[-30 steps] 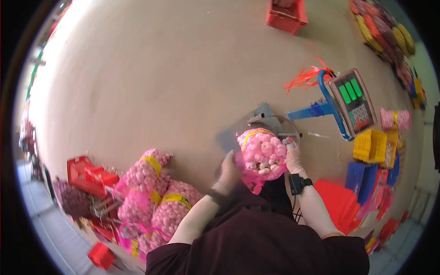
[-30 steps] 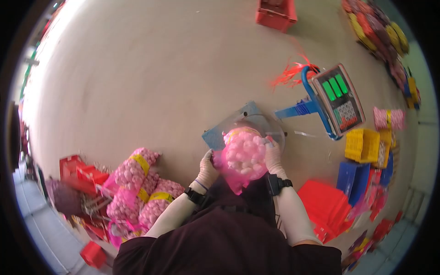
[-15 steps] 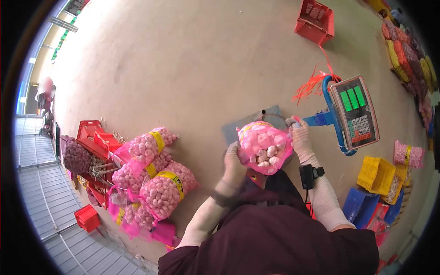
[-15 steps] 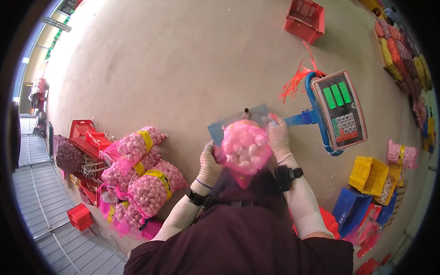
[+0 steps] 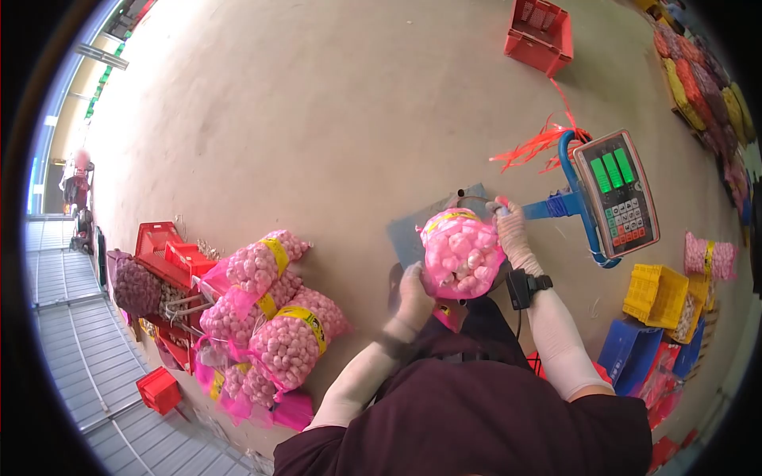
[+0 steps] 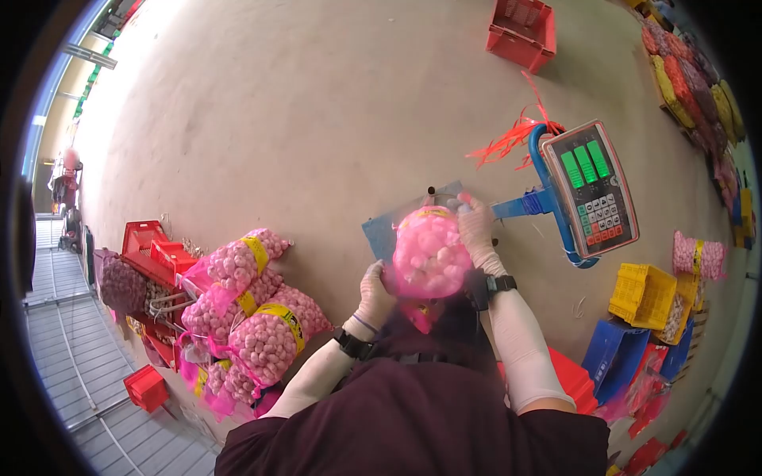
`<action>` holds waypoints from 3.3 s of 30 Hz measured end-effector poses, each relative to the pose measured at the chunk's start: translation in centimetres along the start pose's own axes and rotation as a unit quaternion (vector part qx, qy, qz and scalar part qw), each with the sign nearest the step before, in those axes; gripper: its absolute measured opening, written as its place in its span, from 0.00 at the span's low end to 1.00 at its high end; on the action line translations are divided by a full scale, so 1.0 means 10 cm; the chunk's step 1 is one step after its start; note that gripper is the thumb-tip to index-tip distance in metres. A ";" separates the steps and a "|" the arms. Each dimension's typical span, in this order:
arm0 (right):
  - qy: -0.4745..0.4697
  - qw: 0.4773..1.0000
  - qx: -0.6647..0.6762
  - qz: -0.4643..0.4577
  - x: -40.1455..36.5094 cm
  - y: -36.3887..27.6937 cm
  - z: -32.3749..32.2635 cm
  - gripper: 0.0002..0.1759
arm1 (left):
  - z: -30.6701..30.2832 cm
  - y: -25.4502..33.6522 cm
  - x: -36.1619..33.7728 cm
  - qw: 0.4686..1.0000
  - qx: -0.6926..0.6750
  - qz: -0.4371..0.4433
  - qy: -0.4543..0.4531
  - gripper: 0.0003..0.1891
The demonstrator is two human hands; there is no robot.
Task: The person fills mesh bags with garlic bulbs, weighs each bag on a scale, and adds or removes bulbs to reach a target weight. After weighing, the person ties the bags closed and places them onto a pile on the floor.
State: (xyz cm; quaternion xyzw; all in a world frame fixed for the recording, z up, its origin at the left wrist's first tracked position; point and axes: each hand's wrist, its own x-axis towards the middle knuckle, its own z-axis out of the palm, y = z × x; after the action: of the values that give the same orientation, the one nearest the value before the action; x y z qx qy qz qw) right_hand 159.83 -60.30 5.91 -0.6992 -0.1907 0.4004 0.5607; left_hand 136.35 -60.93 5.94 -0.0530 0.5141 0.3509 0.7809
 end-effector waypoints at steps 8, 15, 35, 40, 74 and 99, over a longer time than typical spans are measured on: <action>0.029 0.997 -0.064 -0.010 0.33 0.23 -0.03 0.13 | 0.08 -0.07 -0.11 0.905 0.372 0.194 -0.074 0.19; 0.005 0.999 0.018 0.026 0.36 -0.24 0.10 0.11 | 0.22 0.00 -0.04 0.979 0.141 0.112 -0.097 0.02; 0.083 0.984 0.155 0.016 0.09 0.11 -0.17 0.07 | -0.09 -0.06 -0.14 0.719 0.589 0.334 -0.153 0.08; 0.084 0.994 0.054 0.033 0.10 0.06 -0.12 0.08 | 0.12 -0.20 -0.29 0.899 0.346 0.182 -0.197 0.03; -0.021 0.998 0.035 -0.052 -0.26 -0.07 -0.67 0.12 | -0.21 0.15 -0.31 0.881 0.419 0.178 -0.128 0.11; -0.049 0.894 -0.325 0.305 -1.88 1.92 -2.14 0.21 | -2.11 1.27 0.19 0.881 0.462 -0.012 0.099 0.13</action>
State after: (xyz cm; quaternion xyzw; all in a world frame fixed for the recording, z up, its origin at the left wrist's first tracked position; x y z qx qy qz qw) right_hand 161.44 -92.97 -4.51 -0.8459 -0.1145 0.5011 0.1423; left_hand 113.01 -59.88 -1.95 0.2730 0.6918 0.0576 0.6660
